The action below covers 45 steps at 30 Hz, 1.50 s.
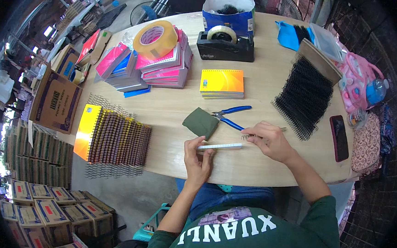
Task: The person binds notebooks by threading plastic spirals through the holes of a notebook stack by hand and using pliers to clip the excess spiral.
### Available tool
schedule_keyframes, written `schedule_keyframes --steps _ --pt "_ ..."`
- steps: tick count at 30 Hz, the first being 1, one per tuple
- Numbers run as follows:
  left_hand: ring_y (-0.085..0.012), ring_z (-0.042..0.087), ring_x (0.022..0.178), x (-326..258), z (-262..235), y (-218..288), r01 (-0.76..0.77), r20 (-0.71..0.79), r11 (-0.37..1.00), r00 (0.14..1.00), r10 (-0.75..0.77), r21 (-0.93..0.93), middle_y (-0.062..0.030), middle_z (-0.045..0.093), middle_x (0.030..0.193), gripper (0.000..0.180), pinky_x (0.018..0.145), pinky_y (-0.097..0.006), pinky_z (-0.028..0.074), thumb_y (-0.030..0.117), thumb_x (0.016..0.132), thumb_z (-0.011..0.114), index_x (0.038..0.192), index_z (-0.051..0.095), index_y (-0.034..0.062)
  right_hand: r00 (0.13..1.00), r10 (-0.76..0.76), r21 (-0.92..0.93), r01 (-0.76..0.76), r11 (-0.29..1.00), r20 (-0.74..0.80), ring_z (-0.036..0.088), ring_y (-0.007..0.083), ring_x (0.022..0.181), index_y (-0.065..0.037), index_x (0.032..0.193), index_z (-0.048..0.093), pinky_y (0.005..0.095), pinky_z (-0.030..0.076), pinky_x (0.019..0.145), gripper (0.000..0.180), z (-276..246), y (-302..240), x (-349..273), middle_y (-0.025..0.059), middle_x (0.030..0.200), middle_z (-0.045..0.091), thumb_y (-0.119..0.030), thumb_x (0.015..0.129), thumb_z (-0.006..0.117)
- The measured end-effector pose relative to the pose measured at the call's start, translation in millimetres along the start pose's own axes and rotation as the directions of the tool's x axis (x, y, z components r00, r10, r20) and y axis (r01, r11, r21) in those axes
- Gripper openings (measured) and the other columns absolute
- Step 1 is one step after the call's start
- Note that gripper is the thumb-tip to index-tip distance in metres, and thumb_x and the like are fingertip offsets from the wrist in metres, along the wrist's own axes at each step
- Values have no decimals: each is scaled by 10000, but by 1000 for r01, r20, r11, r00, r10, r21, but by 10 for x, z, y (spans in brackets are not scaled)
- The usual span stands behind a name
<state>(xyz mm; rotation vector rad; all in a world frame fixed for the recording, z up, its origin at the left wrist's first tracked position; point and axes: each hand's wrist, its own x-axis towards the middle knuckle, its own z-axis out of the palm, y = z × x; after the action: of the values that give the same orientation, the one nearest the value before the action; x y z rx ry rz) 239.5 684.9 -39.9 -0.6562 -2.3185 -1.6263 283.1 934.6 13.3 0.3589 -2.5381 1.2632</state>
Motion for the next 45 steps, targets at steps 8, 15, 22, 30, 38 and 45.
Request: schedule_keyframes --steps 8,15,22,30,38,45 --pt "-315 534 957 -14 47 -4 -24 -17 998 1000 26 66 -156 552 982 225 818 -398 457 -1 849 684 1042 569 18 996 -33 101 24 995 81 640 277 796 -18 920 708 380 509 738 111 -12 -24 44 123 820 668 -71 823 698" --pt "-302 532 939 -2 45 3 -16 -19 999 1000 17 47 -150 544 981 200 819 -381 453 -25 847 669 1005 554 18 974 -138 55 130 990 178 632 280 814 -52 941 690 369 484 737 146 -45 11 69 106 812 647 -122 816 724" --pt "-293 542 915 -3 21 57 3 -40 998 999 -1 59 -155 519 956 192 761 -380 473 -50 832 667 987 574 13 984 -134 -129 149 980 119 654 281 835 -62 971 654 418 512 687 208 6 -151 91 88 807 623 -236 865 697" --pt "-296 543 913 0 35 21 -49 -24 996 998 51 69 -152 526 942 213 751 -385 471 -49 821 675 987 562 20 970 -137 -298 194 934 203 657 277 839 -56 984 635 371 539 676 241 87 -128 65 86 945 589 -236 841 707" --pt "-307 543 890 1 40 75 -17 -5 998 1000 17 64 -151 534 939 180 740 -393 469 -44 814 674 948 575 25 942 -189 -388 290 875 278 575 297 1116 -82 1062 663 470 469 937 327 116 -140 155 106 1150 607 -274 809 739" --pt "-214 473 951 -138 -123 -160 -35 33 999 999 35 -13 -95 440 994 137 875 -301 411 -9 900 610 986 506 7 708 -484 -245 662 708 515 497 365 1273 -143 1387 500 487 424 1028 668 655 230 1142 163 1360 531 -199 776 765"
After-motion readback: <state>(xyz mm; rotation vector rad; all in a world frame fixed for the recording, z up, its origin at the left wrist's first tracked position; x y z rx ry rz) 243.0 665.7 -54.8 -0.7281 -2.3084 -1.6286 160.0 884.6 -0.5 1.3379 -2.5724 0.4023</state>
